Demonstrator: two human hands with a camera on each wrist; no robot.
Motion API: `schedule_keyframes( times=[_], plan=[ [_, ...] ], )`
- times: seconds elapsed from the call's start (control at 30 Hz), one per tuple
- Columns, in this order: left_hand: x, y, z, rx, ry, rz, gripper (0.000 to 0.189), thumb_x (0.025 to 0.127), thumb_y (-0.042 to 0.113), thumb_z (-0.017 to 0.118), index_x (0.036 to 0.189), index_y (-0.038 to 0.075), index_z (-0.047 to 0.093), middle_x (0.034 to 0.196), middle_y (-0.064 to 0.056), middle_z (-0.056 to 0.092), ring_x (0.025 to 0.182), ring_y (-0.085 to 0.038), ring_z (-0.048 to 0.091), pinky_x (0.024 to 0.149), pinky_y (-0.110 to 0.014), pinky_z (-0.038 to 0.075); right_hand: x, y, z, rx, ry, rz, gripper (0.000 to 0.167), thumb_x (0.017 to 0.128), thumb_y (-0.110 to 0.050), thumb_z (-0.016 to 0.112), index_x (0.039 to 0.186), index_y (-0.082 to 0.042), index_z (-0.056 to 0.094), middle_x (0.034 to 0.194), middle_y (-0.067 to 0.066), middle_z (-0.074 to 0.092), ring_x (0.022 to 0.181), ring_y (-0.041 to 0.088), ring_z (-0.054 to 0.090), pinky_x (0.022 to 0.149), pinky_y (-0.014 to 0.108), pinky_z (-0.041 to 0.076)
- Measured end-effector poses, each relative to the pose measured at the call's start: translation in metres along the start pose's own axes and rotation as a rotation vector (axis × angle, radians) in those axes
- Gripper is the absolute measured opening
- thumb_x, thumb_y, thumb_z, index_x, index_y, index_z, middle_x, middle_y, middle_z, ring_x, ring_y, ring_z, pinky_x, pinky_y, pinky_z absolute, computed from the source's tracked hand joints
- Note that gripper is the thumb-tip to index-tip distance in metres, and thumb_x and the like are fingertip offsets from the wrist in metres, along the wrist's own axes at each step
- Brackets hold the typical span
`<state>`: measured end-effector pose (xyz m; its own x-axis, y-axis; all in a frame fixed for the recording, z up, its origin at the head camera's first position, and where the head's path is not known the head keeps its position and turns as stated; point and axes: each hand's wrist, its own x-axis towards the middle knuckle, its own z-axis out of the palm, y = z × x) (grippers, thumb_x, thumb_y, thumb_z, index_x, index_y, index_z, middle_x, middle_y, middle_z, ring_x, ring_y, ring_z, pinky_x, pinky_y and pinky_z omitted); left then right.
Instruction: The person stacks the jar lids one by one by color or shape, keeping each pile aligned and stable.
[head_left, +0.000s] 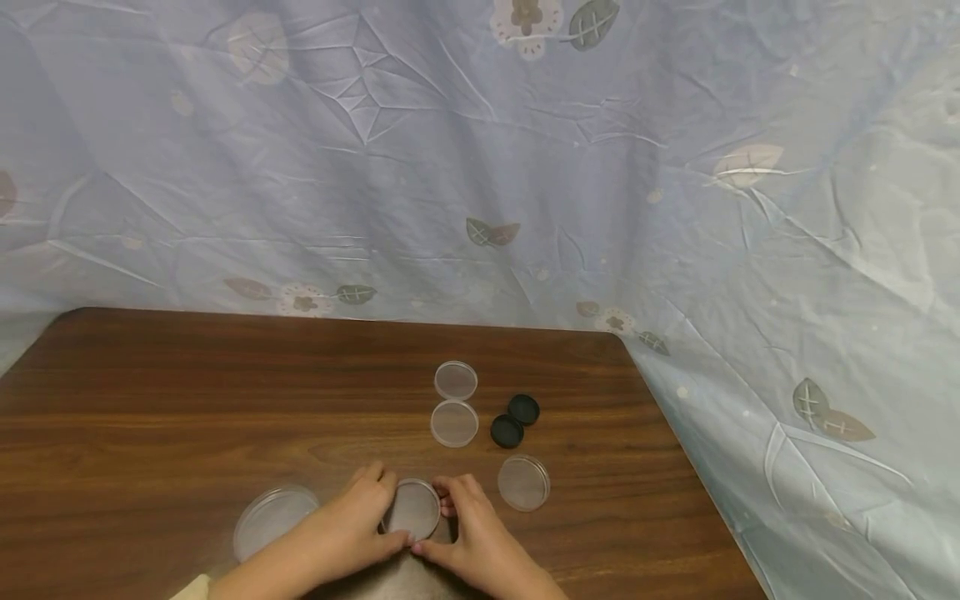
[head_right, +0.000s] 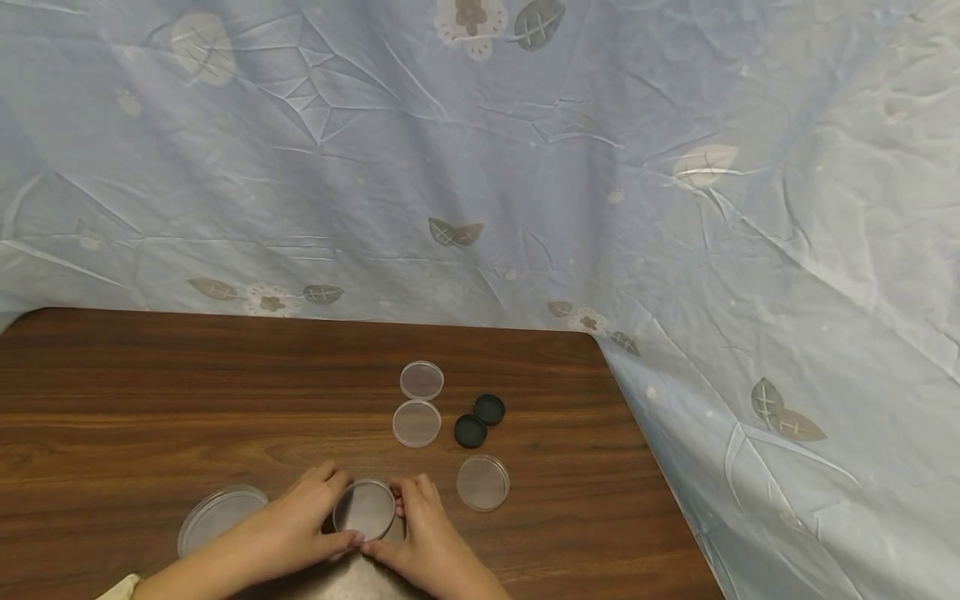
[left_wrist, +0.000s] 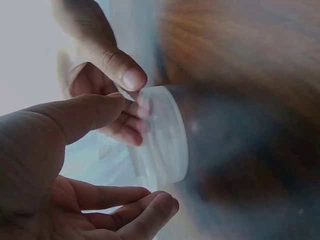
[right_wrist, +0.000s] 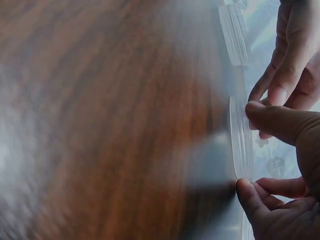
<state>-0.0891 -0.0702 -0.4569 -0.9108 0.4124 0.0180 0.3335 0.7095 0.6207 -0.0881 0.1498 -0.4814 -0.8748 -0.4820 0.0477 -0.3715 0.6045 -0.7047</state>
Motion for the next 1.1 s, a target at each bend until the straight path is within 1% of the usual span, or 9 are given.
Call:
schedule_keyframes(
  times=[0.13,0.3,0.43,0.53,0.63,0.77,0.9,1.0,1.1],
  plan=[
    [-0.001,0.003,-0.006,-0.012,0.006,0.010,0.074,0.078,0.031,0.090,0.128,-0.015,0.061,0.132,-0.032,0.060,0.129,-0.051,0.057,0.106,-0.066,0.051,0.002,0.001,-0.005,0.023,0.001,-0.013,0.070,0.087,-0.029,0.087,0.141,0.001,0.053,0.129,0.010,0.055,0.114,0.016,0.059,0.103,0.024,0.056],
    [-0.001,0.009,-0.019,0.010,0.030,0.050,0.068,0.083,0.034,0.088,0.128,-0.010,0.063,0.131,-0.030,0.061,0.121,-0.047,0.064,0.100,-0.062,0.056,0.006,0.002,-0.017,-0.007,0.030,-0.016,0.065,0.091,-0.022,0.083,0.143,0.001,0.051,0.132,0.014,0.058,0.116,0.024,0.061,0.104,0.028,0.057],
    [0.004,0.016,-0.035,0.017,0.021,0.041,0.069,0.087,0.038,0.085,0.134,-0.008,0.061,0.135,-0.027,0.062,0.121,-0.045,0.065,0.095,-0.060,0.059,0.015,0.002,-0.029,-0.021,0.071,-0.016,0.060,0.091,-0.020,0.082,0.139,0.002,0.053,0.132,0.016,0.060,0.117,0.029,0.063,0.105,0.035,0.057],
    [0.010,0.020,-0.048,0.009,-0.007,0.014,0.071,0.091,0.039,0.081,0.139,-0.008,0.058,0.141,-0.029,0.059,0.128,-0.047,0.062,0.098,-0.063,0.057,0.024,0.004,-0.037,-0.028,0.112,-0.034,0.055,0.091,-0.019,0.082,0.134,0.004,0.057,0.128,0.017,0.062,0.116,0.031,0.065,0.104,0.041,0.058],
    [0.019,0.022,-0.058,0.005,-0.026,0.021,0.069,0.094,0.039,0.078,0.140,-0.009,0.058,0.144,-0.031,0.058,0.132,-0.050,0.059,0.103,-0.064,0.054,0.030,0.007,-0.043,-0.043,0.152,-0.047,0.052,0.091,-0.018,0.082,0.132,0.005,0.059,0.126,0.018,0.064,0.116,0.031,0.066,0.104,0.046,0.058],
    [0.037,0.021,-0.065,0.013,-0.020,0.085,0.064,0.095,0.036,0.077,0.136,-0.010,0.060,0.136,-0.029,0.064,0.124,-0.045,0.065,0.101,-0.058,0.058,0.037,0.013,-0.051,-0.069,0.199,-0.047,0.054,0.091,-0.018,0.082,0.134,0.005,0.060,0.128,0.018,0.065,0.119,0.032,0.066,0.105,0.051,0.056],
    [0.056,0.016,-0.067,0.021,-0.004,0.159,0.057,0.094,0.031,0.079,0.130,-0.010,0.063,0.124,-0.025,0.070,0.114,-0.039,0.070,0.096,-0.051,0.061,0.045,0.019,-0.057,-0.066,0.207,-0.039,0.056,0.091,-0.018,0.082,0.136,0.005,0.059,0.129,0.021,0.064,0.121,0.036,0.065,0.105,0.054,0.055],
    [0.070,0.012,-0.068,-0.002,-0.024,0.184,0.052,0.092,0.028,0.080,0.126,-0.010,0.066,0.121,-0.024,0.072,0.113,-0.040,0.070,0.096,-0.051,0.061,0.050,0.024,-0.060,-0.060,0.205,-0.029,0.055,0.091,-0.018,0.082,0.136,0.005,0.059,0.129,0.023,0.064,0.121,0.038,0.064,0.105,0.054,0.055],
    [0.085,0.010,-0.065,-0.027,-0.055,0.187,0.047,0.091,0.024,0.081,0.123,-0.008,0.067,0.119,-0.022,0.072,0.113,-0.040,0.070,0.098,-0.051,0.060,0.055,0.028,-0.062,-0.057,0.210,-0.019,0.054,0.091,-0.017,0.082,0.135,0.006,0.059,0.128,0.024,0.064,0.121,0.040,0.064,0.104,0.055,0.055]
  ],
)
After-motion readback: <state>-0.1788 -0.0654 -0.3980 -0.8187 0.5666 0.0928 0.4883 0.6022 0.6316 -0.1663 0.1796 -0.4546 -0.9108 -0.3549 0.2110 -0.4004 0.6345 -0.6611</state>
